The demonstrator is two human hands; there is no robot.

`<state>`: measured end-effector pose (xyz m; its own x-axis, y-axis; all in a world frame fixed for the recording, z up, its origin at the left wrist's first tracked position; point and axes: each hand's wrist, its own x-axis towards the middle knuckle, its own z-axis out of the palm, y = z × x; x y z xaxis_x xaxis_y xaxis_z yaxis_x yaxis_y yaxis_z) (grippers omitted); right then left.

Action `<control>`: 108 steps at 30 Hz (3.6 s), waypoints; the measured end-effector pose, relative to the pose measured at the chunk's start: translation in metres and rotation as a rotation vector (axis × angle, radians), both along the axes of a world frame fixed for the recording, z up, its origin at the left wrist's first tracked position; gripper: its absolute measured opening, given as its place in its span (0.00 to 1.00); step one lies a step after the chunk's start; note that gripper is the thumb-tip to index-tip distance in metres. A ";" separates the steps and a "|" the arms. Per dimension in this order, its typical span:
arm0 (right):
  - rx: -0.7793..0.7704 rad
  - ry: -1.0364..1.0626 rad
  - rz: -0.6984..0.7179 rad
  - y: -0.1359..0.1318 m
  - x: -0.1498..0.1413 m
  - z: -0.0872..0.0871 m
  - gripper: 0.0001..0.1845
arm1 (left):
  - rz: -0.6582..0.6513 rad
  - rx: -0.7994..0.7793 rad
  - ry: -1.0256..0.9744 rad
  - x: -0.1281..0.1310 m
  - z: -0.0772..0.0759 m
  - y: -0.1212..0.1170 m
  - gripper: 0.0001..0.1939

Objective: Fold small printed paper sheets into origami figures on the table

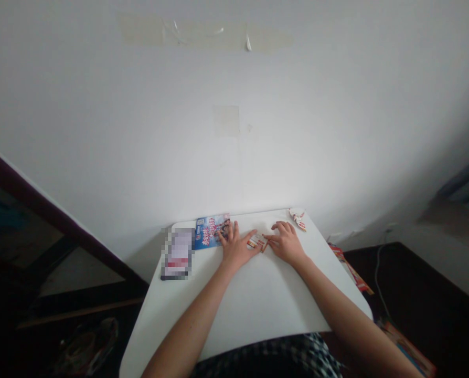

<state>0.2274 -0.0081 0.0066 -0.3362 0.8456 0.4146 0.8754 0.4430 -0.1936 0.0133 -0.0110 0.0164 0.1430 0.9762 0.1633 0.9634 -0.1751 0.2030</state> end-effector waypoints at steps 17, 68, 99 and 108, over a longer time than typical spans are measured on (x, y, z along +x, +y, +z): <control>-0.049 0.012 -0.176 -0.003 0.000 0.010 0.10 | -0.002 -0.009 0.016 -0.001 -0.001 0.000 0.36; -0.145 0.128 -0.010 0.037 -0.008 0.000 0.06 | -0.163 -0.121 0.018 -0.011 -0.005 0.011 0.34; -0.052 0.035 0.054 0.047 -0.013 -0.001 0.06 | -0.157 -0.167 0.037 -0.011 -0.004 0.012 0.38; -0.065 -0.043 0.142 0.034 0.002 0.011 0.05 | -0.154 -0.159 0.050 -0.011 -0.006 0.012 0.38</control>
<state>0.2296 0.0254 0.0179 -0.4706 0.8129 0.3432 0.8131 0.5506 -0.1892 0.0023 0.0011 0.0106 0.2965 0.9550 -0.0023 0.9374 -0.2906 0.1921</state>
